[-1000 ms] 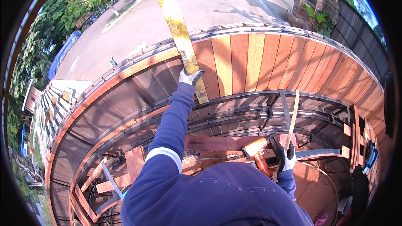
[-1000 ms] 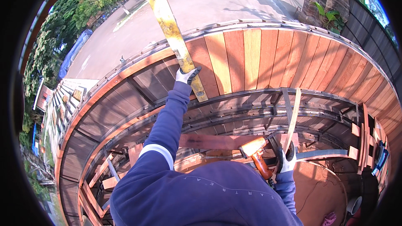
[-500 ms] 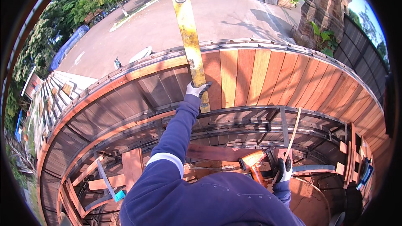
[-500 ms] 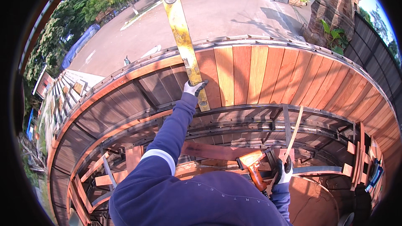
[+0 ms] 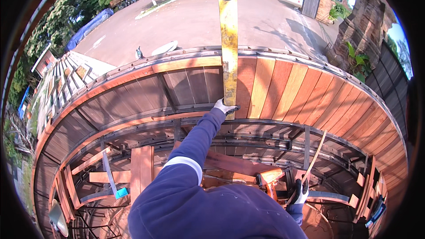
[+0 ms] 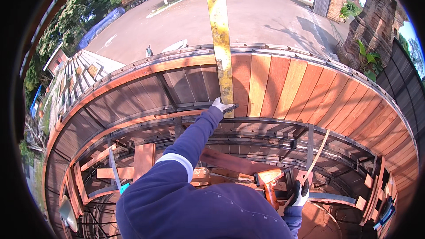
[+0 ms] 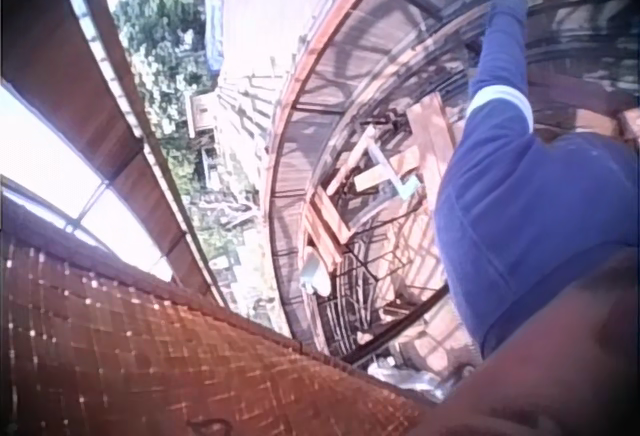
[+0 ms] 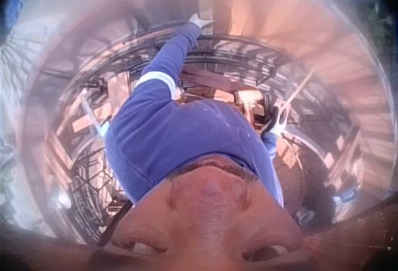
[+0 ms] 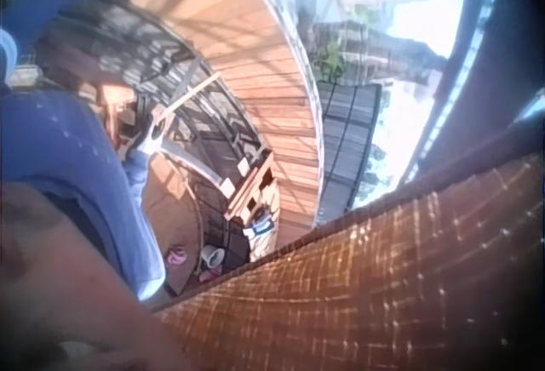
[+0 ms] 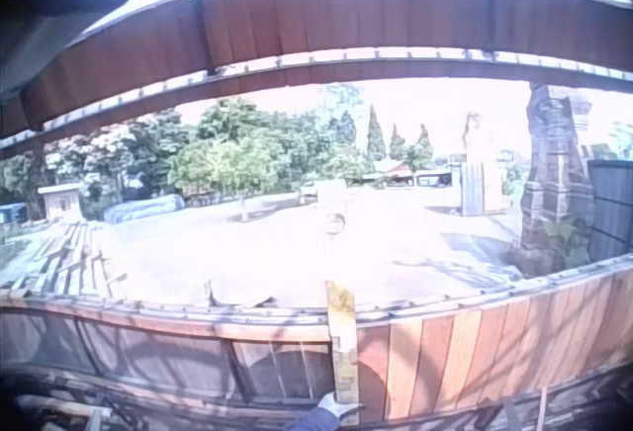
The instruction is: The person installs wooden planks onto a curved wooden structure. They use a level to check alignment and a nail gun to secure the planks in place. The person repeatedly picks up planks, positions them, checks the level, and fastens them.
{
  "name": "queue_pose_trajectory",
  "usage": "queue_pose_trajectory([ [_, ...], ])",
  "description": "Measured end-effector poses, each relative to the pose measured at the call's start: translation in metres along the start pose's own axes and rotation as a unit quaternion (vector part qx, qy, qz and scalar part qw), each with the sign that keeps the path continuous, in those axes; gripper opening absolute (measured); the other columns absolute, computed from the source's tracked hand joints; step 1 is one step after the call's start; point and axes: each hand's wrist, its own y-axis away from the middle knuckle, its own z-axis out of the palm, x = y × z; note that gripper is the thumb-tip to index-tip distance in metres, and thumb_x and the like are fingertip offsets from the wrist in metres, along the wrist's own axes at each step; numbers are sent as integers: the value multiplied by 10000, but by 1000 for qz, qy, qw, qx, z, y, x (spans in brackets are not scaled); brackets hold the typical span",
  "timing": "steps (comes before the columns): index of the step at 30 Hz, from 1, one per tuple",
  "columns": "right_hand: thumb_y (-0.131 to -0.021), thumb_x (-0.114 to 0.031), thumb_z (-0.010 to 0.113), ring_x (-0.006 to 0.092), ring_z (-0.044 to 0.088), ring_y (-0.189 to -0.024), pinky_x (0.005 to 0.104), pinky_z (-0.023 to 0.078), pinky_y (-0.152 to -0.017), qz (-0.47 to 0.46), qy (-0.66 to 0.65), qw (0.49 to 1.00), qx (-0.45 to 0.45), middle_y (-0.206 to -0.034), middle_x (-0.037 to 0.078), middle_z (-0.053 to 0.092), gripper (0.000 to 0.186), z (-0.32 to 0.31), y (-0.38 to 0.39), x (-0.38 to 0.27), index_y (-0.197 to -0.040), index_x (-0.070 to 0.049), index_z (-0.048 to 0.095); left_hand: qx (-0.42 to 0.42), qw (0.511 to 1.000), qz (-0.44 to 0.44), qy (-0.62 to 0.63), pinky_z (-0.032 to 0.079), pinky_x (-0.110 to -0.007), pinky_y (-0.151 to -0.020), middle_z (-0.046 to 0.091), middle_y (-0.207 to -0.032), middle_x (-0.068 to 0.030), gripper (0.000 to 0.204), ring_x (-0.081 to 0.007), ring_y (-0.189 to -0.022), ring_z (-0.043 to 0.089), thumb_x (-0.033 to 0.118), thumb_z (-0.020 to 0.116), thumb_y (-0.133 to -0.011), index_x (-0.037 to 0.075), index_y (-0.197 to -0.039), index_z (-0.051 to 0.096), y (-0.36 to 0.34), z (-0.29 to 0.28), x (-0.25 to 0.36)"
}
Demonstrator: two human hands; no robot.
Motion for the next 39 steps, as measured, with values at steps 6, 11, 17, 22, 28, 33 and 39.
queue_pose_trajectory([
  [6, -900, -152, 658, 67, 444, -465, 219, 332, -421, 1, -4, 1000, 4, -620, -11, 512, 454, 3, 3, -3, -1325, -81, 515, 18, 998, -17, -60, 525, -283, -747, 703, -966, -32, 506, -121, -818, 633, 226, 902, -680, 22, -1079, 669, 3, 1, 5],
  [11, -899, -151, 659, 69, 450, -478, 221, 337, -432, -1, -5, 1000, 3, -647, -10, 520, 456, 6, 5, -7, -1324, -70, 515, 9, 998, 12, -65, 527, -290, -790, 711, -1001, -50, 529, -136, -857, 649, 233, 900, -682, 12, -1101, 663, -6, -2, -12],
  [17, -905, -164, 652, 63, 445, -486, 221, 335, -439, -10, 3, 1000, -3, -668, -12, 519, 446, 6, 4, -6, -1317, -64, 517, -5, 997, 18, -77, 533, -287, -820, 715, -1029, -64, 557, -133, -868, 658, 203, 892, -671, 24, -1142, 654, -6, -4, -10],
  [22, -897, -193, 670, 66, 426, -441, 214, 308, -408, -24, -3, 1000, 15, -603, -19, 491, 334, 9, 3, -5, -1197, -87, 568, 6, 999, -4, -53, 520, -304, -861, 712, -1047, -68, 602, -141, -922, 651, 245, 913, -647, 23, -1143, 654, -6, -1, -9],
  [28, -889, -209, 684, 72, 415, -402, 218, 302, -376, -29, 2, 999, 22, -574, -16, 486, 305, 6, -1, 1, -1155, -106, 577, 19, 998, 5, -61, 516, -321, -875, 715, -1058, -80, 625, -166, -940, 659, 293, 914, -642, 27, -1145, 655, -11, -2, -21],
  [33, -893, -206, 673, 68, 421, -431, 217, 313, -399, -23, 11, 1000, 18, -601, -19, 490, 340, 6, 0, 0, -1197, -98, 565, 20, 997, 15, -73, 514, -327, -882, 716, -1061, -89, 600, -178, -944, 663, 297, 902, -657, 30, -1136, 658, -9, 0, -18],
  [39, -903, -204, 651, 67, 454, -496, 214, 343, -445, -1, 27, 1000, 2, -654, -8, 523, 431, 3, 2, -4, -1295, -74, 528, 29, 995, 11, -97, 519, -330, -877, 719, -1051, -94, 569, -183, -942, 671, 274, 892, -664, 27, -1123, 663, -3, 3, -8],
])
